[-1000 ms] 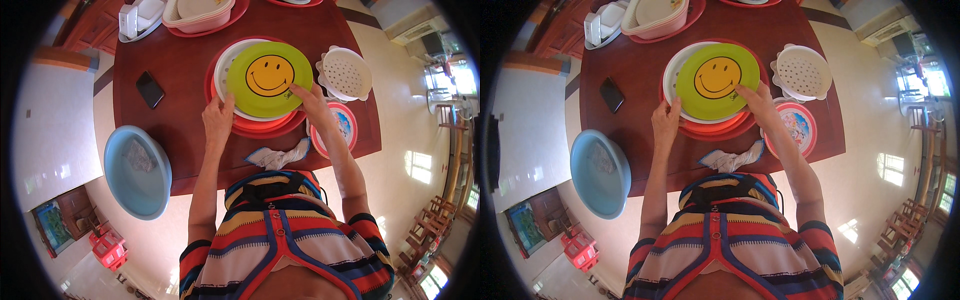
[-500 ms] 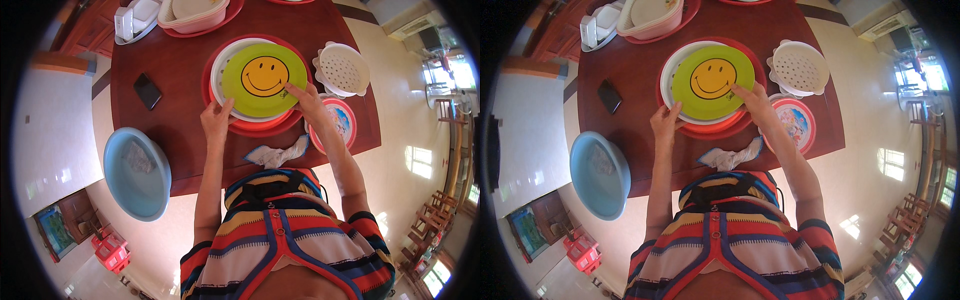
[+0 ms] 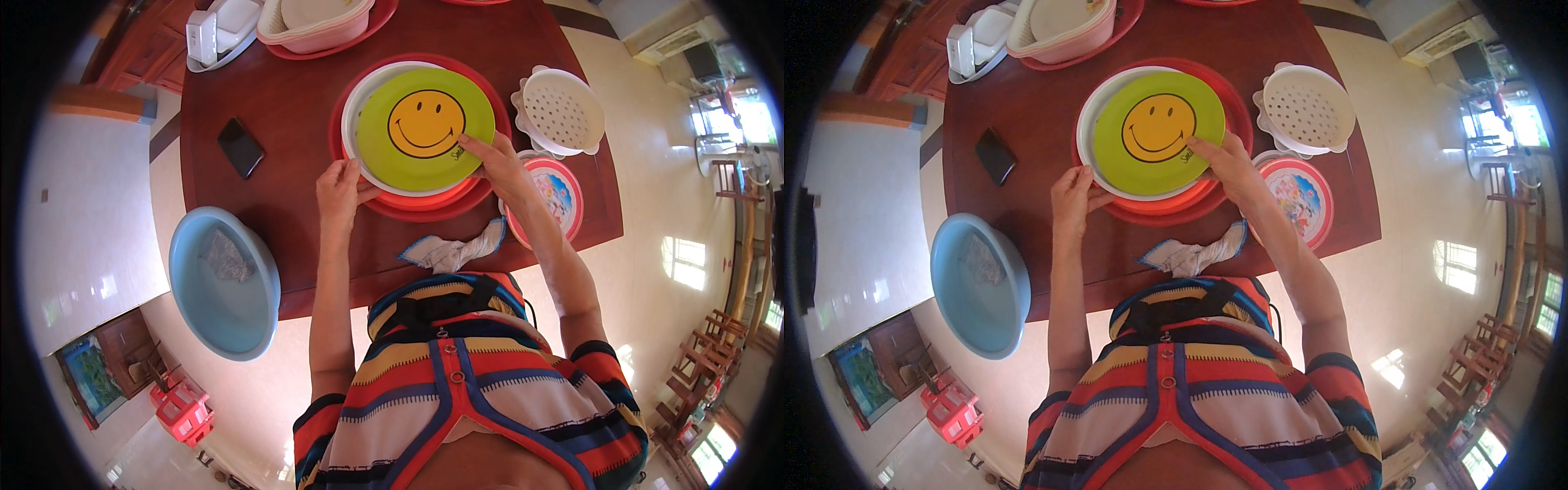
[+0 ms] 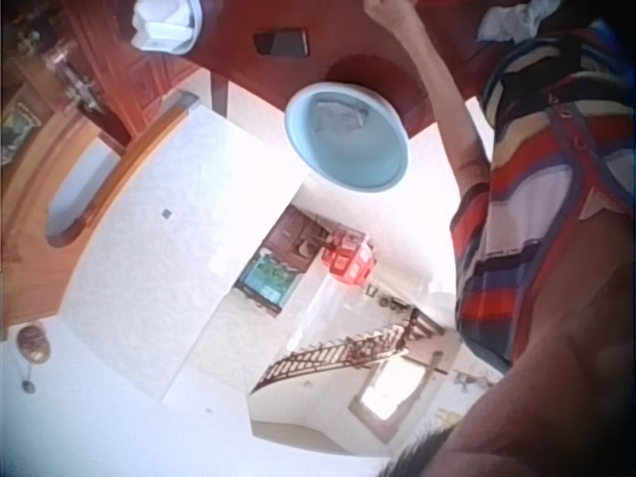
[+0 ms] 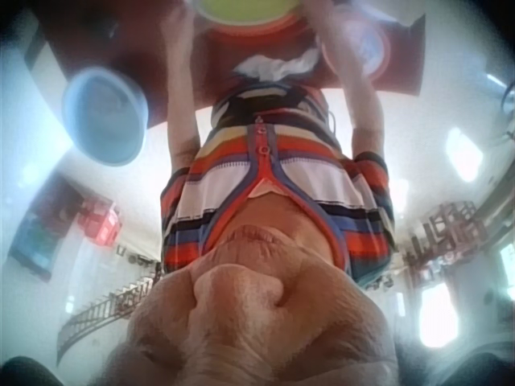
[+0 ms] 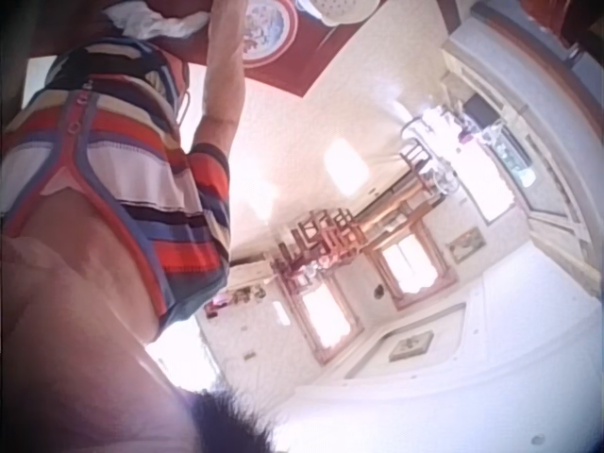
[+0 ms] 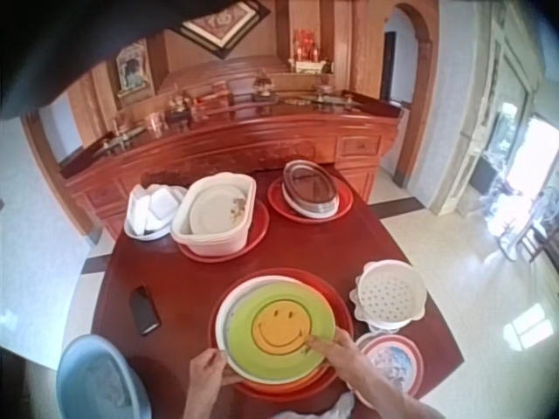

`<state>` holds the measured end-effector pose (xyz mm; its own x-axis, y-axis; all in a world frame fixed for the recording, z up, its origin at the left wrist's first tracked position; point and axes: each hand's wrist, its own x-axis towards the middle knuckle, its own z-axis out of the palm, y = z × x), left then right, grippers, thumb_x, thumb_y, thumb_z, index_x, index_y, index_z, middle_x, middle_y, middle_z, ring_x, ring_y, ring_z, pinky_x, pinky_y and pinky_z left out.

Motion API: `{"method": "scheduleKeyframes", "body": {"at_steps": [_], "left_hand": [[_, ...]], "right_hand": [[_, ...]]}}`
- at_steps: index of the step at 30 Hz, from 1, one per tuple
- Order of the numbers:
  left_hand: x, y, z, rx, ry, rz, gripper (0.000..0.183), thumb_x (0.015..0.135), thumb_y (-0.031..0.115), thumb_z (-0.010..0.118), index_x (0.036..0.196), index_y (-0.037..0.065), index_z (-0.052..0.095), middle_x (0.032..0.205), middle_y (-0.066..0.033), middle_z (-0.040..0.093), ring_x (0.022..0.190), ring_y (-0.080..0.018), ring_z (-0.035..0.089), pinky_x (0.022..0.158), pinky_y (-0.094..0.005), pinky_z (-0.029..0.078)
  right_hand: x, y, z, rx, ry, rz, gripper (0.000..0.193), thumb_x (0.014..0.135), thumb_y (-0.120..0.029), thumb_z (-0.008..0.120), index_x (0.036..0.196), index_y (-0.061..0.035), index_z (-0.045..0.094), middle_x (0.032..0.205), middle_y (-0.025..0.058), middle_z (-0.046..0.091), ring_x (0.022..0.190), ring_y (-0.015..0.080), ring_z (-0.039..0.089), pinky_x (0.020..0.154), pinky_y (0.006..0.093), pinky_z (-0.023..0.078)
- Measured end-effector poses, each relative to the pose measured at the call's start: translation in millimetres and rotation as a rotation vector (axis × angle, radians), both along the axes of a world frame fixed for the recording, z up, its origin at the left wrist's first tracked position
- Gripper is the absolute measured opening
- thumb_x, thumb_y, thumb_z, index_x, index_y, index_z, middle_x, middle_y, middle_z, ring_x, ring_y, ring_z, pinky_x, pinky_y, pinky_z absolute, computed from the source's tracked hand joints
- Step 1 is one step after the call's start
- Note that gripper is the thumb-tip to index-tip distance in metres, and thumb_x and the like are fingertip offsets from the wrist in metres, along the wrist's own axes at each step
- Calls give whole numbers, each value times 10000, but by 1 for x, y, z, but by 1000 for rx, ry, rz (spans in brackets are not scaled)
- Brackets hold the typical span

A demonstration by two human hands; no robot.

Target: The person wipes several plates and trays with a cloth and stacks them on a table.

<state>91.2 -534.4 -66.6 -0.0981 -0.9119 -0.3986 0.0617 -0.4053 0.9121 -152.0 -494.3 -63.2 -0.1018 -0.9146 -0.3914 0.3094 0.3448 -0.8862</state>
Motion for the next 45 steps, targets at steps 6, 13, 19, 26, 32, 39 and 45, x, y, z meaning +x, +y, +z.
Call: {"method": "scheduleKeyframes", "body": {"at_steps": [6,13,19,26,32,39,45], "left_hand": [[2,-1,-9,101,-55,-36,246,942,151,460,976,-77,547,920,-183,619,725,-275,668,608,-351,599],[-1,-3,-18,133,-35,-52,247,955,168,425,1001,-61,505,929,-198,610,723,-282,665,612,-365,598],[-2,-2,-17,147,1,-52,259,965,179,401,1042,-56,478,960,-190,596,747,-287,661,631,-381,599],[-3,-1,-23,123,12,-28,240,962,176,411,1032,-50,454,950,-189,575,717,-300,660,597,-386,603],[-3,1,-22,136,-3,-23,246,963,194,418,1038,-38,444,937,-188,577,692,-297,662,567,-371,599],[5,2,-22,141,-5,-97,292,954,243,457,1070,-24,453,910,-168,578,734,-290,651,642,-384,589],[1,2,-22,156,36,-70,304,954,259,460,1070,-22,461,906,-167,583,744,-276,649,661,-393,583]], "right_hand": [[3,-11,19,47,305,116,515,851,-290,620,1232,13,451,987,112,648,825,185,652,628,314,551],[1,-17,-9,-150,1134,81,772,839,-485,563,1241,132,331,785,289,618,745,377,644,568,444,500],[-6,-18,12,-53,1425,278,905,807,-624,523,1271,127,324,579,187,600,573,354,627,519,450,484],[-10,-12,9,-18,1671,376,983,763,-721,471,1346,54,311,498,138,565,476,286,612,448,400,471],[-9,1,-2,-68,1665,254,890,763,-674,524,1342,-26,333,519,105,589,476,283,615,427,396,449],[-56,10,-12,-424,1780,-45,325,812,-266,587,1084,-94,548,808,124,600,795,301,592,682,447,445],[-128,33,-33,-212,1998,74,271,768,-69,528,1033,-102,576,893,97,602,914,284,559,854,488,351]]}}
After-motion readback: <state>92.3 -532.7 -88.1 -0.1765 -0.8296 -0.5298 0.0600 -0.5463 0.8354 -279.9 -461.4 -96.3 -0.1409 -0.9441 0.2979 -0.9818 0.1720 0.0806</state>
